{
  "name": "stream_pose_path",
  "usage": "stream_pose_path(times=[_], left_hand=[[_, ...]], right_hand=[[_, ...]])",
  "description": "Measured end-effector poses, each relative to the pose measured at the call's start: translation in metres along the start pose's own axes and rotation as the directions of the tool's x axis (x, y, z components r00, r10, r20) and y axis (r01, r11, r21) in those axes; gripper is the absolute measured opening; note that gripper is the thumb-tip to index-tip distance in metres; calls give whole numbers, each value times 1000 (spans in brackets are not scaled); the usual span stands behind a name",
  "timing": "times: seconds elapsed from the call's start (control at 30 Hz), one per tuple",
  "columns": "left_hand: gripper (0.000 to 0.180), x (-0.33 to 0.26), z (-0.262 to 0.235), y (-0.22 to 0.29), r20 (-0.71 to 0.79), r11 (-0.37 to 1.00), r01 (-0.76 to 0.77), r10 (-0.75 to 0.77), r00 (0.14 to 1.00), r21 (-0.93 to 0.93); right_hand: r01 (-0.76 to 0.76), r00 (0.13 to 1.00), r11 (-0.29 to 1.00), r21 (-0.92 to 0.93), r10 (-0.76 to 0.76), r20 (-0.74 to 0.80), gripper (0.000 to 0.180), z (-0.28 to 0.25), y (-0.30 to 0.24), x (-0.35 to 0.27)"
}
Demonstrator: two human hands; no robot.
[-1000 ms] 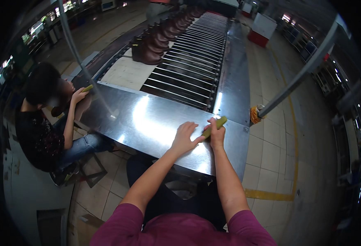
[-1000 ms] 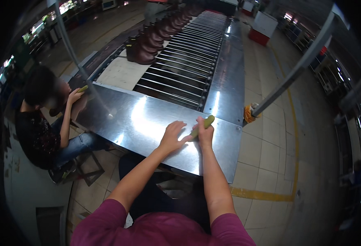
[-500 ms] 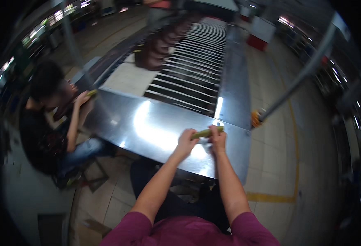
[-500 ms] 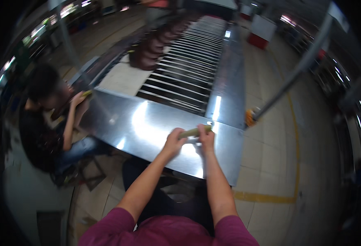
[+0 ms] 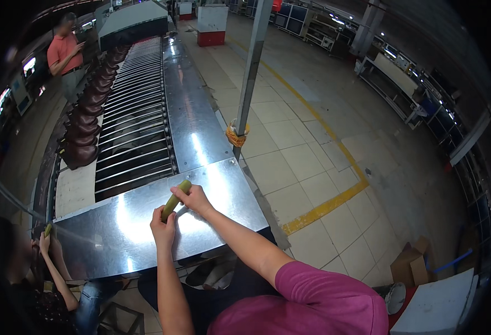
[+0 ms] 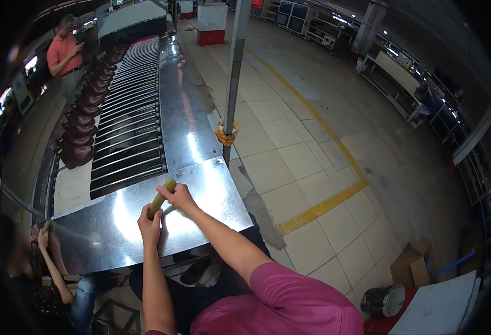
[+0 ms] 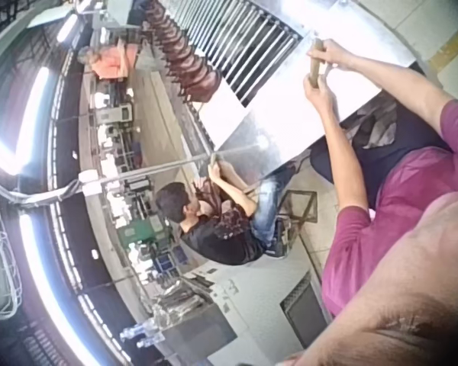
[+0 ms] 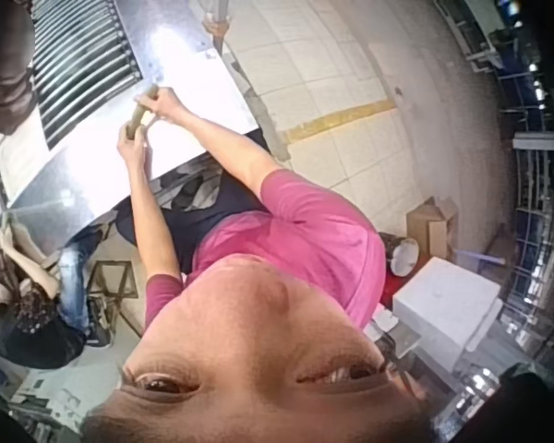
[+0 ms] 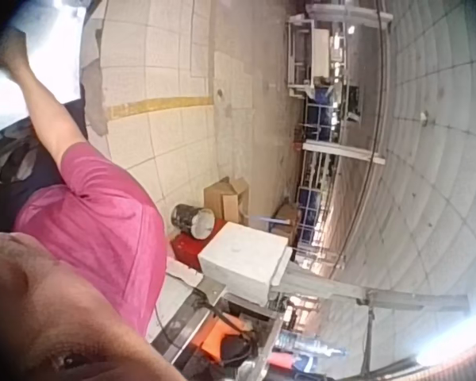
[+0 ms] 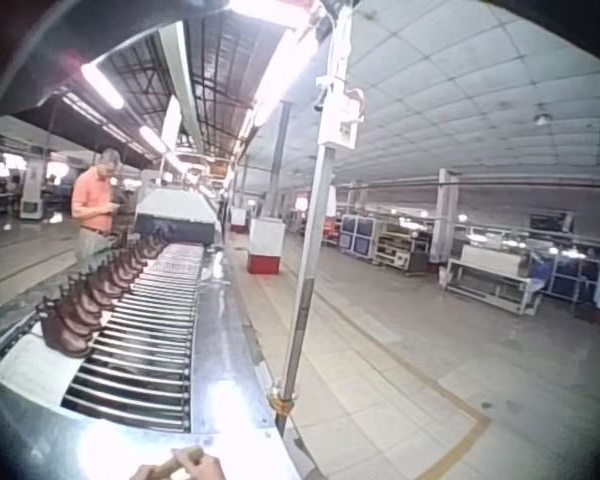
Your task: Clean and brush leather boots using a handheld tool in a factory setting.
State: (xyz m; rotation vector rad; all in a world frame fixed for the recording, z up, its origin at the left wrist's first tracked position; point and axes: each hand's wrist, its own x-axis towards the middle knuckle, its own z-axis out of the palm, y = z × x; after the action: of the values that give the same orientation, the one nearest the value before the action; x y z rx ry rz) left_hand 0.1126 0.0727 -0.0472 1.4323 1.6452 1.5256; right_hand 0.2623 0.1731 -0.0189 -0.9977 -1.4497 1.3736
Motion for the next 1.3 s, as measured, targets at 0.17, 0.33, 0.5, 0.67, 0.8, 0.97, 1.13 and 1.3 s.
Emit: stream_pose_path(times=[0.17, 0.33, 0.5, 0.67, 0.8, 0.97, 1.13, 1.3], left_hand=[[27, -9, 9, 8, -62, 985, 49, -60, 996, -164], [36, -12, 3, 4, -26, 991, -54, 58, 998, 126], [42, -14, -10, 13, -59, 987, -60, 70, 996, 151], [36, -11, -9, 14, -89, 998, -3, 9, 996, 62], [38, -6, -5, 16, -57, 994, -51, 57, 997, 100], [36, -8, -4, 19, -49, 999, 14, -12, 999, 42], [31, -12, -5, 16, -78, 1000, -6, 8, 997, 28], [35, -8, -7, 18, -119, 985, -36, 15, 993, -172]], right_hand=[[-86, 995, 971, 224, 97, -36, 40, 9, 24, -4], [-67, 995, 995, 72, 72, -65, 44, -4, 19, -12], [-18, 1000, 999, 33, 18, -16, 52, 6, 12, -13], [-22, 1000, 1000, 21, 22, -22, 54, 5, 15, -8], [-24, 999, 998, 56, 26, -38, 48, -3, 17, -5], [-20, 999, 995, 100, 23, -26, 45, -1, 12, -8], [15, 999, 997, 73, -17, 33, 43, -1, 20, -5], [26, 998, 985, 168, -36, 52, 43, -5, 20, -3]])
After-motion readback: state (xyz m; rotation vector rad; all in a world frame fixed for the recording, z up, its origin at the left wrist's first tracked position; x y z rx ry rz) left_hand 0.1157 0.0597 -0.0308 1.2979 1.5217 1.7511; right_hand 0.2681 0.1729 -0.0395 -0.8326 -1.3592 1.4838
